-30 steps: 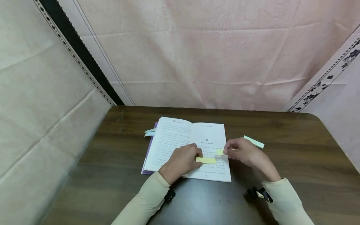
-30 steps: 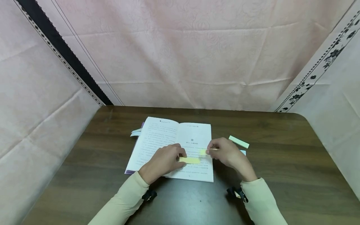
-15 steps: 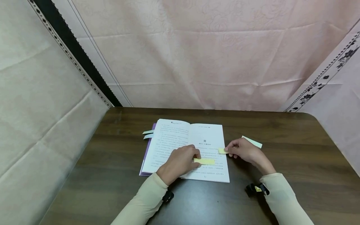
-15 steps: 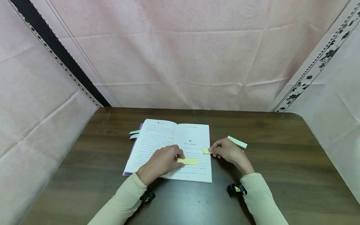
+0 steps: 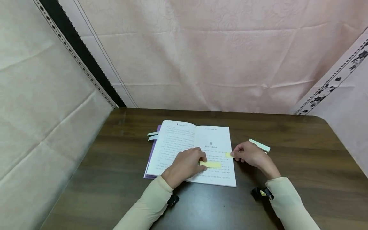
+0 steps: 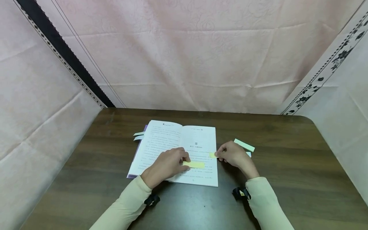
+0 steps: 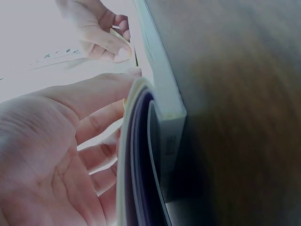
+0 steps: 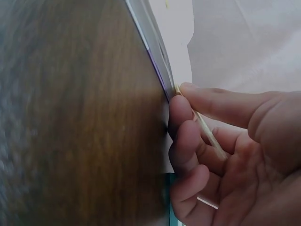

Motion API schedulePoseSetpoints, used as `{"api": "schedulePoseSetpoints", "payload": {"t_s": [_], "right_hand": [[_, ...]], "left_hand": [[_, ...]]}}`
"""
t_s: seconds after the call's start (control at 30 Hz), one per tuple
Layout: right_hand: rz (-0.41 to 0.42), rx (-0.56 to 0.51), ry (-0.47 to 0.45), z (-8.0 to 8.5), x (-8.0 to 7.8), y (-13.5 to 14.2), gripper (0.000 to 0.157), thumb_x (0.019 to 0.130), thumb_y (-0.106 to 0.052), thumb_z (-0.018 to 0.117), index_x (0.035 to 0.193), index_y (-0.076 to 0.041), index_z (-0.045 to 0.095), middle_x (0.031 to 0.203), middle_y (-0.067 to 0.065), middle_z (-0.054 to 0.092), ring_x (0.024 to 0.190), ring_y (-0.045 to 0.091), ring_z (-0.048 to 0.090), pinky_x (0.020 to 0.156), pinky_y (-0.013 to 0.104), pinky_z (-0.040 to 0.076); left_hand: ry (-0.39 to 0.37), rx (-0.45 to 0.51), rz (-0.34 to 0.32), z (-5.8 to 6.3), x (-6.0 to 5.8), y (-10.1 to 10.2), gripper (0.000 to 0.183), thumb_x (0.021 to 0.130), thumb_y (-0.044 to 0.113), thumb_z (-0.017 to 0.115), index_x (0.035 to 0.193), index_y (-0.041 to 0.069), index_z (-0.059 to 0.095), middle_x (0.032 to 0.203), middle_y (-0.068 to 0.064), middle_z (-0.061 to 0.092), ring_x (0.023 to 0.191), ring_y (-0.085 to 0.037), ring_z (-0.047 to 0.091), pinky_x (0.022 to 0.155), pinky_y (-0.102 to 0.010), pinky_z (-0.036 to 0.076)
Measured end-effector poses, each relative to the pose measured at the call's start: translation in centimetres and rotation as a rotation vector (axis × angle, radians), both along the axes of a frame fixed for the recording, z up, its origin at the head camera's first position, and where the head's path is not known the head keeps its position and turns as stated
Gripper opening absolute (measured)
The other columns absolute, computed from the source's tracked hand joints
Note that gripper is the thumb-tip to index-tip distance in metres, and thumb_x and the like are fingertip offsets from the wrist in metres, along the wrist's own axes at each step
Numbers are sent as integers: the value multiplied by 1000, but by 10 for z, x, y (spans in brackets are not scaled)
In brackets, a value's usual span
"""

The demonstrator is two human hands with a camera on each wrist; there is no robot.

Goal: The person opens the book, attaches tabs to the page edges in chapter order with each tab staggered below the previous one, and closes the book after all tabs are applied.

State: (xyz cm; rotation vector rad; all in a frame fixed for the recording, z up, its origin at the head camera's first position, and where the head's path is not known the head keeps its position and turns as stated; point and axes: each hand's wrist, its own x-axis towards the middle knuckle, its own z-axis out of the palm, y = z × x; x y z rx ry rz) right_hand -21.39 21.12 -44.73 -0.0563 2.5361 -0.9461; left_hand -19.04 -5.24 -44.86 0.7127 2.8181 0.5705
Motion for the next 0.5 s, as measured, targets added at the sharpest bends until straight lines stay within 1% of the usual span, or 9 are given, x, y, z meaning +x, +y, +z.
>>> {"api": "schedulePoseSetpoints", "payload": {"t_s": [0.17, 0.27, 0.37, 0.5], "right_hand": [[3, 35, 25, 1, -1, 0, 18, 102, -21, 71, 91, -7, 74, 78, 6, 63, 68, 21, 54, 58, 33, 41], [-2, 50, 24, 1, -2, -2, 21, 101, -24, 72, 88, -8, 73, 77, 6, 64, 67, 21, 54, 57, 32, 42], [-2, 88, 19, 2, -5, -6, 27, 98, -31, 76, 83, -9, 71, 74, 5, 64, 66, 20, 55, 57, 32, 43], [12, 160, 3, 5, -11, -9, 36, 92, -43, 81, 80, -11, 70, 72, 5, 64, 65, 20, 58, 57, 32, 45]], "left_hand": [[3, 1, 2, 2, -1, 1, 20, 87, 24, 90, 101, 13, 82, 90, 6, 67, 71, -8, 54, 60, -25, 44], [3, 2, 1, 3, -1, 0, 20, 87, 24, 90, 102, 13, 82, 90, 6, 67, 71, -9, 54, 60, -25, 44], [3, -2, 3, 4, -2, 0, 19, 87, 24, 90, 102, 13, 82, 91, 6, 67, 71, -9, 55, 60, -25, 45], [2, -3, -1, 4, -2, 0, 19, 87, 24, 89, 102, 14, 82, 92, 6, 68, 72, -9, 55, 61, -25, 45]]}}
